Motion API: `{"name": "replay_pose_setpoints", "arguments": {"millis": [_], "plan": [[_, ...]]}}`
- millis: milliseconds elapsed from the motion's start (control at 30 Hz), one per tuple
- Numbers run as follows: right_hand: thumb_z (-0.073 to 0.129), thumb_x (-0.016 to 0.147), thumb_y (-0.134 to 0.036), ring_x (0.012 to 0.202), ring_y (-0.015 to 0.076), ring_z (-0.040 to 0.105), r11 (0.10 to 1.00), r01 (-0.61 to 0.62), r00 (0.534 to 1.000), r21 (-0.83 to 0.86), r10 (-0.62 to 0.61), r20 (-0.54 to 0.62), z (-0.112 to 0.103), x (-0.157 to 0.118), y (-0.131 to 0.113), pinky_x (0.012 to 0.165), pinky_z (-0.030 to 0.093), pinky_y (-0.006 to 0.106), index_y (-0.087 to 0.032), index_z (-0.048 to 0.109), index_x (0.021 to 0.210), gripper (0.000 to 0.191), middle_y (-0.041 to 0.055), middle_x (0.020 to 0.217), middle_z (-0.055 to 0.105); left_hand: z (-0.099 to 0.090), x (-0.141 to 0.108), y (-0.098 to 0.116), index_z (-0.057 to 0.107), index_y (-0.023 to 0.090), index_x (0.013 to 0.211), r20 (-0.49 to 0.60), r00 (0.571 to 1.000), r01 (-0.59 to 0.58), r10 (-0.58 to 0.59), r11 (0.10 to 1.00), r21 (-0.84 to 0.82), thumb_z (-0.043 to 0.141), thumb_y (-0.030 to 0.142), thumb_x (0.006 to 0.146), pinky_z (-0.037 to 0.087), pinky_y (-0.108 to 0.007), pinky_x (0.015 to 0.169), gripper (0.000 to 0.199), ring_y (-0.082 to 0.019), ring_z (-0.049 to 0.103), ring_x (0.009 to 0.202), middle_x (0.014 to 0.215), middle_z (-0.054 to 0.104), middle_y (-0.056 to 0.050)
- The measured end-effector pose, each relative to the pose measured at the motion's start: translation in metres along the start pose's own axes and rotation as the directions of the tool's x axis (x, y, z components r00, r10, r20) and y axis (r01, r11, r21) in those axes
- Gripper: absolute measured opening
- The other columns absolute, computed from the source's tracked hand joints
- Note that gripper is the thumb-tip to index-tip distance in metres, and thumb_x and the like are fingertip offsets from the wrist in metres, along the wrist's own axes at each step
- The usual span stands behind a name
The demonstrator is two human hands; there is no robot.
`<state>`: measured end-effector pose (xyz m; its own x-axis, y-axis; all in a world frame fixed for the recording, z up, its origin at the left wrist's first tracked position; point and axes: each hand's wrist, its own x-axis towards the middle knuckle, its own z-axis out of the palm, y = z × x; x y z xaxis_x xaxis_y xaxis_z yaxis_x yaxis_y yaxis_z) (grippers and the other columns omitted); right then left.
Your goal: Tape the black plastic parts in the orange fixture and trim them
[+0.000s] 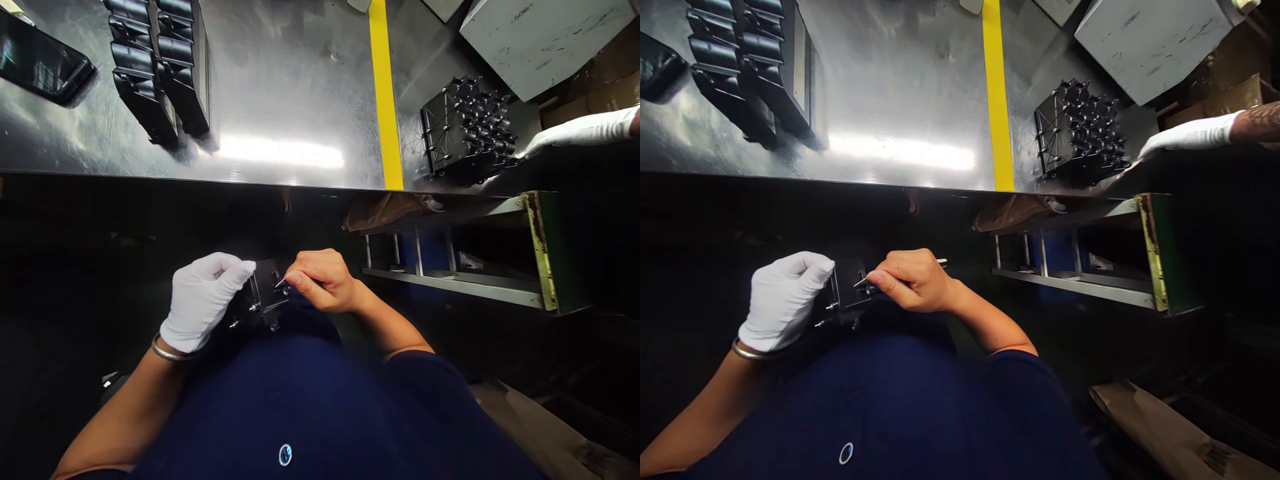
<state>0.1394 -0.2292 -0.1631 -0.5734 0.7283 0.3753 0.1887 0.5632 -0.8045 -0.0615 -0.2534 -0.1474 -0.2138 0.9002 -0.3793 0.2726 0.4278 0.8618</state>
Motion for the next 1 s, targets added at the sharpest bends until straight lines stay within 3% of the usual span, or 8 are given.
{"name": "replay_pose_setpoints", "arguments": {"millis": [600,733,867,1000], "plan": [[0.039,0.101,-0.030,0.056,0.0101,0.052,0.999,-0.046,0.997,-0.021,0.047,0.065,0.000,-0.001,0.001,0.056,0.043,0.023,-0.017,0.057,0.073,0.036,0.0021,0.061,0.056,0.001,-0.001,-0.002,0.062,0.019,0.055,-0.007,1.000,0.005,-0.005,1.000,-0.005,0.071,0.049,0.061,0.043,-0.024,0.047,0.032,-0.013,0.051,0.050,0.053,0.059,0.000],[0.040,0.101,-0.033,0.052,0.0073,0.047,0.974,-0.136,0.971,0.184,0.094,0.220,-0.010,0.002,0.001,0.054,0.040,0.020,-0.017,0.054,0.067,0.040,-0.0008,0.059,0.052,0.001,-0.003,-0.004,0.063,0.019,0.055,0.023,1.000,0.001,0.000,1.000,-0.025,0.073,0.046,0.061,0.043,-0.024,0.047,0.029,-0.013,0.051,0.050,0.053,0.059,0.000],[0.035,0.101,-0.046,0.049,0.0067,0.047,0.905,-0.211,0.919,0.369,0.056,0.389,-0.021,0.003,0.002,0.052,0.039,0.020,-0.016,0.059,0.072,0.048,-0.0011,0.057,0.052,-0.003,-0.002,-0.001,0.062,0.020,0.053,0.073,0.996,-0.042,0.043,0.999,-0.008,0.072,0.044,0.061,0.042,-0.025,0.048,0.028,-0.012,0.050,0.049,0.051,0.058,0.000],[0.045,0.093,-0.062,0.056,0.0089,0.050,0.982,-0.099,0.953,0.161,0.048,0.298,-0.018,0.005,0.001,0.056,0.038,0.022,-0.015,0.061,0.078,0.052,0.0011,0.064,0.055,-0.007,0.001,-0.001,0.064,0.020,0.055,0.068,0.994,-0.088,0.084,0.995,0.048,0.071,0.044,0.064,0.043,-0.025,0.051,0.027,-0.013,0.052,0.051,0.053,0.059,0.000]]}}
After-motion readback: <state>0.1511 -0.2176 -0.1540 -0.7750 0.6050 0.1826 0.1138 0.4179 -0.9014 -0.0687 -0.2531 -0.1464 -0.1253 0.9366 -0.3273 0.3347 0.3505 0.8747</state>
